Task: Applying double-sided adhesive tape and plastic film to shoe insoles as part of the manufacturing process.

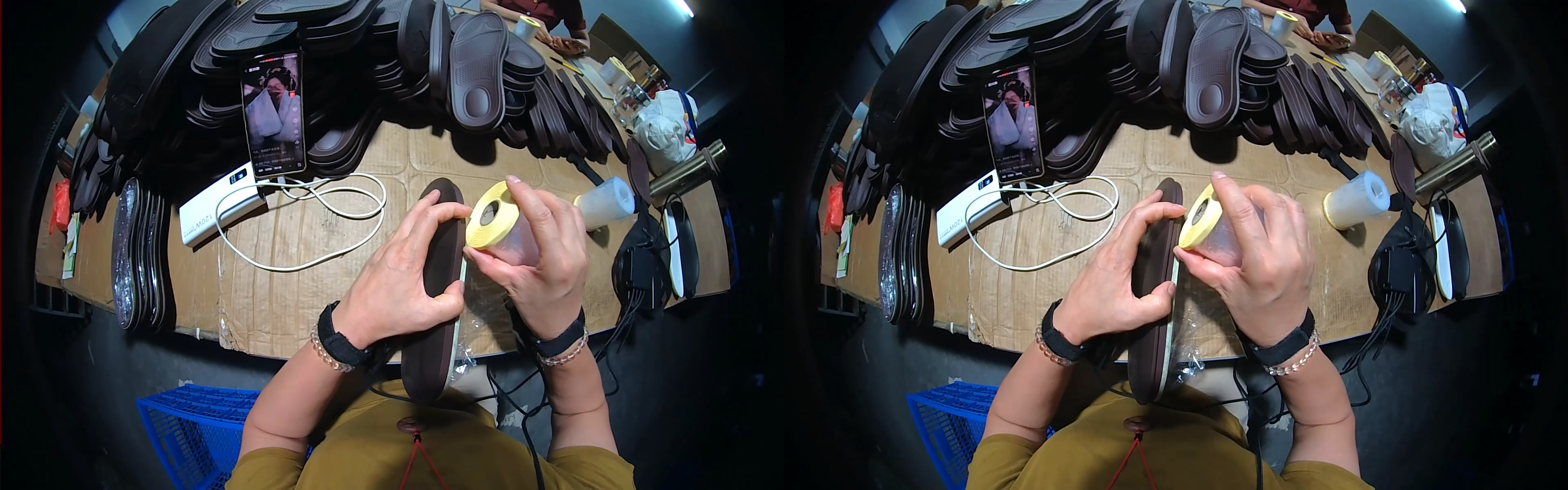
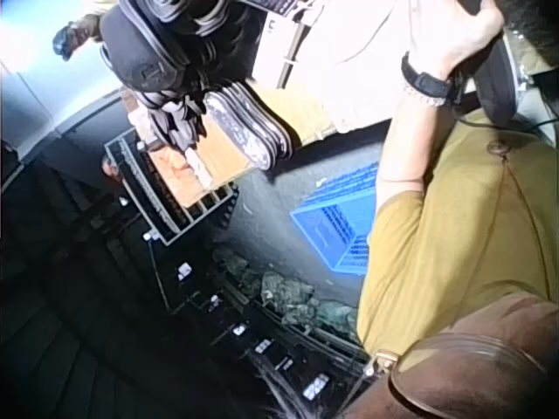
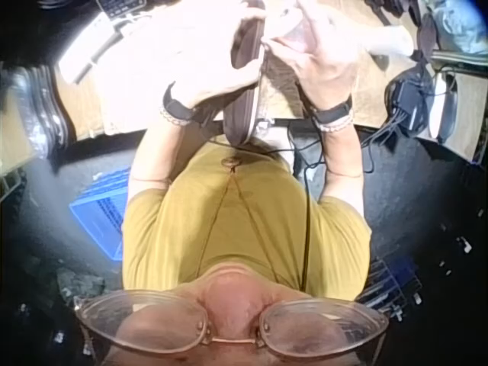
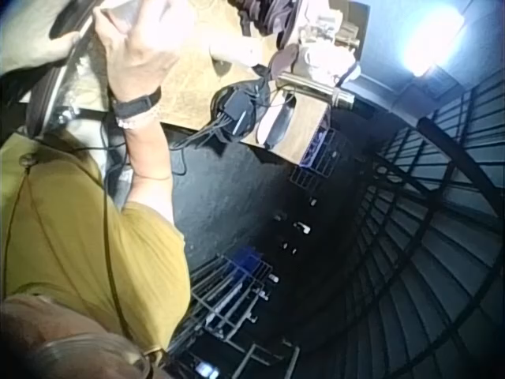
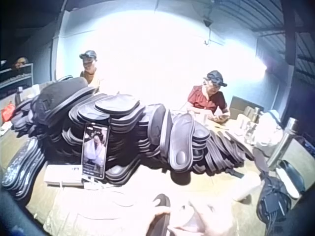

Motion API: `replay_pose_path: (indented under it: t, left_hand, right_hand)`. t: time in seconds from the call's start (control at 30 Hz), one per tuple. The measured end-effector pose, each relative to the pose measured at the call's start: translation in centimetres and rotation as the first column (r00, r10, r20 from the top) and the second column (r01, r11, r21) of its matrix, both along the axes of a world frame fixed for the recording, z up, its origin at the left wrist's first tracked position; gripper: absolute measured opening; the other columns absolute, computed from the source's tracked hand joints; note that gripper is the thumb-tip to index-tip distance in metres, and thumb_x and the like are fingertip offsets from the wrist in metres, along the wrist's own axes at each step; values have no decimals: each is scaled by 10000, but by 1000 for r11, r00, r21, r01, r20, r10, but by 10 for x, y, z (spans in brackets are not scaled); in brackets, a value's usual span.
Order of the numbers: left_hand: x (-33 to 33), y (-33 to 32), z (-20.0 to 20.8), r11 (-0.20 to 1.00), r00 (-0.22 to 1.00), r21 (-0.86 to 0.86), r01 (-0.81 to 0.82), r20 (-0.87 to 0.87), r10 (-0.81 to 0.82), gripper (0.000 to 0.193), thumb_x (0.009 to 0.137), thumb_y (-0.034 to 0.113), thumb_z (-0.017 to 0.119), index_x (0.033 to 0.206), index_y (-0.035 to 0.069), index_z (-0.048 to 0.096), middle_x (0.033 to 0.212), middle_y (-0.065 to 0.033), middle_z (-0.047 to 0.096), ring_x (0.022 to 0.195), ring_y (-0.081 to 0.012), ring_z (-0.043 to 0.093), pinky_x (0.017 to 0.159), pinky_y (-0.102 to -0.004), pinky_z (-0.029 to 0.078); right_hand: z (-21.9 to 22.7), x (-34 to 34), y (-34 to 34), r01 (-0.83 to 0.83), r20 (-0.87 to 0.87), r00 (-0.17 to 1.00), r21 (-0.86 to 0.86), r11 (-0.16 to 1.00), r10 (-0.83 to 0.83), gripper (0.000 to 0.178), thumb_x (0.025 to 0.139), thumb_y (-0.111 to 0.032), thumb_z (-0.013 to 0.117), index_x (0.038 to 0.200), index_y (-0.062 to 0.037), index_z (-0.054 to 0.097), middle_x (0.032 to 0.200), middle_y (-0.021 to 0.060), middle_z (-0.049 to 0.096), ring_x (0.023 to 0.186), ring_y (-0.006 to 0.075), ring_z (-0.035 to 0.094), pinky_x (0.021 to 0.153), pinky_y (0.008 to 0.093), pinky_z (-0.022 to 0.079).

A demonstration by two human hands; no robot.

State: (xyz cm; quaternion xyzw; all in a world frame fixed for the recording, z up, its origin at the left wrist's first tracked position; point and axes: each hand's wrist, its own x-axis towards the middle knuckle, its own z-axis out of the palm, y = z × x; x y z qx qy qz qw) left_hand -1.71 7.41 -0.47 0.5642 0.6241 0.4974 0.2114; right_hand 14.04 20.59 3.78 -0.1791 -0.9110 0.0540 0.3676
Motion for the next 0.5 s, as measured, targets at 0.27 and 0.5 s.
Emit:
replay_pose_path:
  t: [0.27, 0.5]
  left_hand:
    - [0, 0, -1, 1000, 1000, 5, -3, 11, 3, 764, 750, 166, 725, 1470, 85, 482, 1530, -264, 480, 1536, -430, 366, 1234, -503, 353]
    - [6, 3, 2, 999, 999, -17, -51, 12, 51, 711, 751, 166, 730, 1424, 92, 512, 1526, -274, 488, 1513, -430, 402, 1217, -482, 375]
  right_hand:
    - [-1, -1, -2, 17, 21, 1000, 11, 1000, -18, 849, 606, -206, 947, 1398, -122, 653, 1119, 109, 630, 1024, 330, 613, 890, 447, 523]
    - [2, 2, 1, 20, 58, 998, 46, 999, -23, 861, 623, -240, 941, 1414, -111, 626, 1114, 123, 621, 1013, 341, 607, 899, 451, 515]
